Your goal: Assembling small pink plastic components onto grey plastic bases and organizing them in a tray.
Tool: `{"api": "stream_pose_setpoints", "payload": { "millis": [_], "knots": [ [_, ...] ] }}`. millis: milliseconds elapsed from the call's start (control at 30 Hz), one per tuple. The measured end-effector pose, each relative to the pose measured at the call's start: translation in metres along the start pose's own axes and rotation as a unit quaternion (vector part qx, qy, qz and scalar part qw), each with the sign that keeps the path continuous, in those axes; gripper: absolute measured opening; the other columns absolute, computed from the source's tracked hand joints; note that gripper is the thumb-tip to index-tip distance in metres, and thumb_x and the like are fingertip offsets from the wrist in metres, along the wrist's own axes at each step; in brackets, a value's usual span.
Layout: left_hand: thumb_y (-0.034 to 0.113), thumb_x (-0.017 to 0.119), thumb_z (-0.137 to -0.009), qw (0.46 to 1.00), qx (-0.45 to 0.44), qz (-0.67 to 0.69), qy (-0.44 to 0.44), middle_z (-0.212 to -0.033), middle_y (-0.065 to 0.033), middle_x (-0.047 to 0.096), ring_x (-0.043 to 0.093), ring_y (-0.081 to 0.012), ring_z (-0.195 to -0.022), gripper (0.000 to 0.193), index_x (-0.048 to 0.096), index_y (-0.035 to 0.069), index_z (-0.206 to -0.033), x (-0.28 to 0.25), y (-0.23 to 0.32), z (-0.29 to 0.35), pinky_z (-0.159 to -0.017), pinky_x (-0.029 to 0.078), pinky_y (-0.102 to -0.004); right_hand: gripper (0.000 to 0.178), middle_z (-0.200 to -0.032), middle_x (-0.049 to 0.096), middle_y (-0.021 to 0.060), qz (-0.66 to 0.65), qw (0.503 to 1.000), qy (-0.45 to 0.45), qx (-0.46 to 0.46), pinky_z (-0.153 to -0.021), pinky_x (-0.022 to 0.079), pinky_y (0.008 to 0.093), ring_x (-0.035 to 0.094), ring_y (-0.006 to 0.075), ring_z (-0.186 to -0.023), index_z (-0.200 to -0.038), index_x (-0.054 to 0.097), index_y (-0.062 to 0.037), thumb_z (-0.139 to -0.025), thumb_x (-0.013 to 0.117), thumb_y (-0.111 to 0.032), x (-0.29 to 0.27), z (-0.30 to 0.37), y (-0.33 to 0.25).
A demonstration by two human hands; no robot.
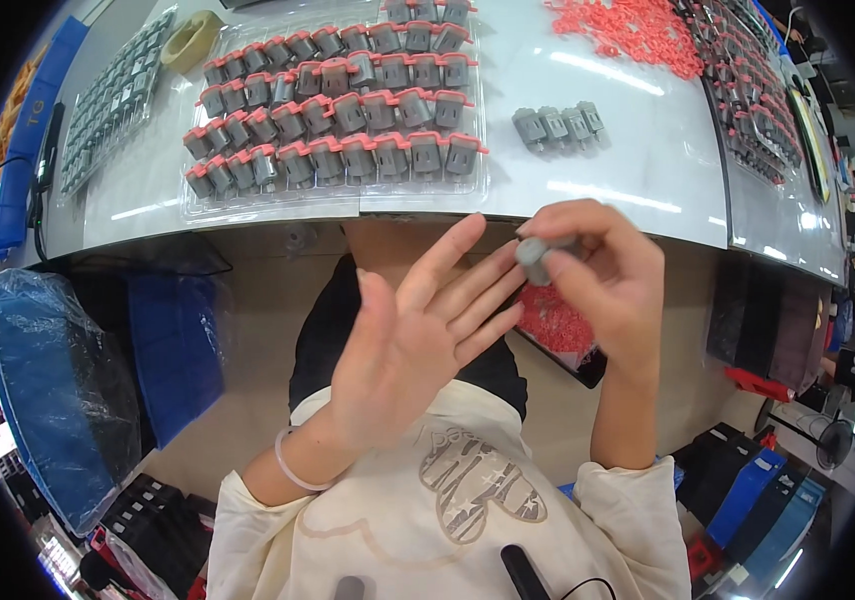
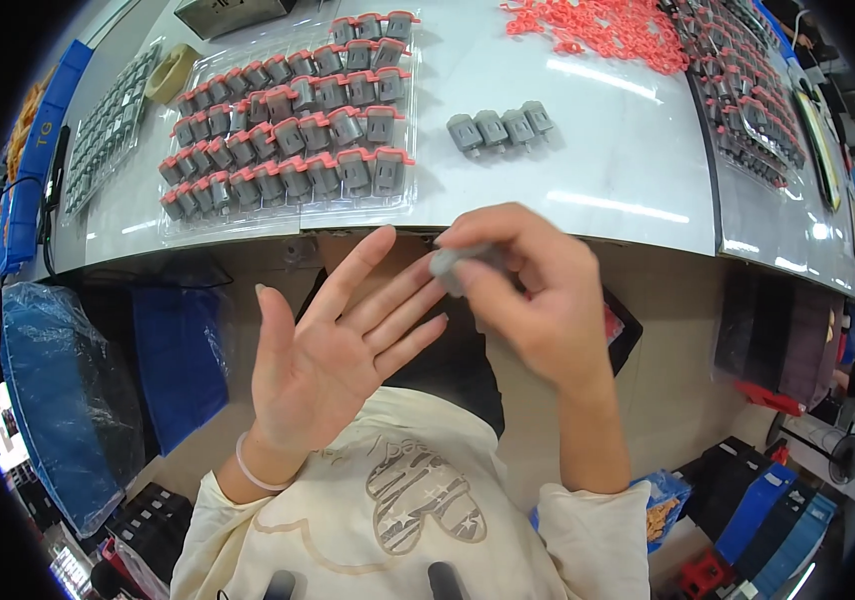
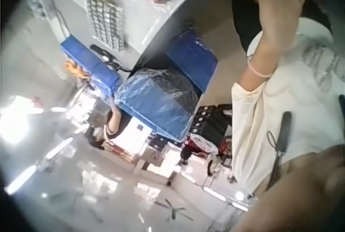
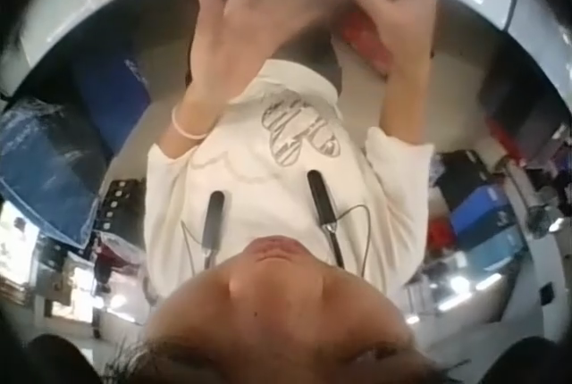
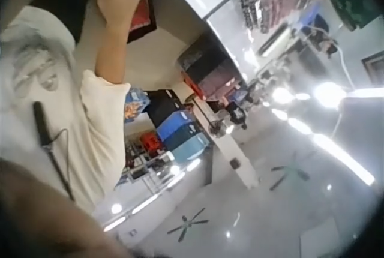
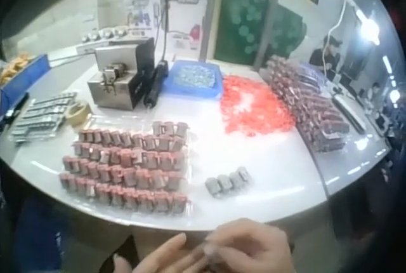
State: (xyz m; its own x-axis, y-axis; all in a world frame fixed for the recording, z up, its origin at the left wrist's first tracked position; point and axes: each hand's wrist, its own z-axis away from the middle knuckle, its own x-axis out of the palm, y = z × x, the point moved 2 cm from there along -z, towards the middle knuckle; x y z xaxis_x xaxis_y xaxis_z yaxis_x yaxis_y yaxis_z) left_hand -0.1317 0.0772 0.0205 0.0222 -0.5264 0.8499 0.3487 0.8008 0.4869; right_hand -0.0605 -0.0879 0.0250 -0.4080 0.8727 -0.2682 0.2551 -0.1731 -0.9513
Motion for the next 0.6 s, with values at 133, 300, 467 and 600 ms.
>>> {"api": "stream_pose_setpoints", "payload": {
  "millis": [133, 300, 467, 600],
  "knots": [
    [0.064, 0.018, -0.093, 0.998, -0.027, -0.051, -0.010, -0.142, -0.0250, 0.032, 0.038, -0.0340, -0.129, 0.081, 0.016, 0.003, -0.146, 0.001, 0.002, -0.001, -0.107, 0.031, -0.0461, 0.025, -0.103, 0.062, 0.0117, -0.115, 0.983, 0.103, 0.102, -0.080, 0.047, 0.0270, 0.059, 0.0149, -0.091, -0.110, 0.056, 0.0050, -0.086, 0.055, -0.002, -0.040, -0.015, 0.019],
    [0.055, 0.026, -0.096, 0.987, -0.052, -0.153, -0.013, -0.122, -0.0228, 0.052, 0.057, -0.0285, -0.106, 0.067, 0.036, -0.001, -0.132, -0.012, 0.004, 0.002, -0.090, 0.045, -0.0394, 0.024, -0.099, 0.061, 0.0069, 0.000, 0.979, 0.181, 0.090, -0.077, 0.048, 0.0251, 0.058, 0.0112, -0.087, -0.111, 0.058, 0.0030, -0.088, 0.057, -0.005, -0.092, -0.057, 0.047],
    [0.049, 0.035, -0.096, 0.979, -0.025, -0.201, -0.005, -0.108, -0.0192, 0.059, 0.061, -0.0238, -0.094, 0.056, 0.045, -0.001, -0.118, -0.020, 0.007, 0.008, -0.082, 0.046, -0.0343, 0.022, -0.093, 0.060, 0.0022, 0.093, 0.976, 0.140, 0.140, -0.073, 0.047, 0.0219, 0.055, 0.0077, -0.080, -0.108, 0.063, -0.0012, -0.086, 0.060, -0.004, -0.093, -0.071, 0.042],
    [0.048, 0.038, -0.095, 0.975, -0.005, -0.223, 0.011, -0.106, -0.0181, 0.059, 0.061, -0.0225, -0.091, 0.052, 0.046, 0.000, -0.116, -0.026, 0.008, 0.006, -0.081, 0.046, -0.0329, 0.024, -0.092, 0.060, 0.0013, 0.124, 0.978, 0.125, 0.109, -0.070, 0.046, 0.0208, 0.053, 0.0067, -0.078, -0.109, 0.063, -0.0034, -0.086, 0.061, -0.005, -0.096, -0.074, 0.050]
  ]
}}
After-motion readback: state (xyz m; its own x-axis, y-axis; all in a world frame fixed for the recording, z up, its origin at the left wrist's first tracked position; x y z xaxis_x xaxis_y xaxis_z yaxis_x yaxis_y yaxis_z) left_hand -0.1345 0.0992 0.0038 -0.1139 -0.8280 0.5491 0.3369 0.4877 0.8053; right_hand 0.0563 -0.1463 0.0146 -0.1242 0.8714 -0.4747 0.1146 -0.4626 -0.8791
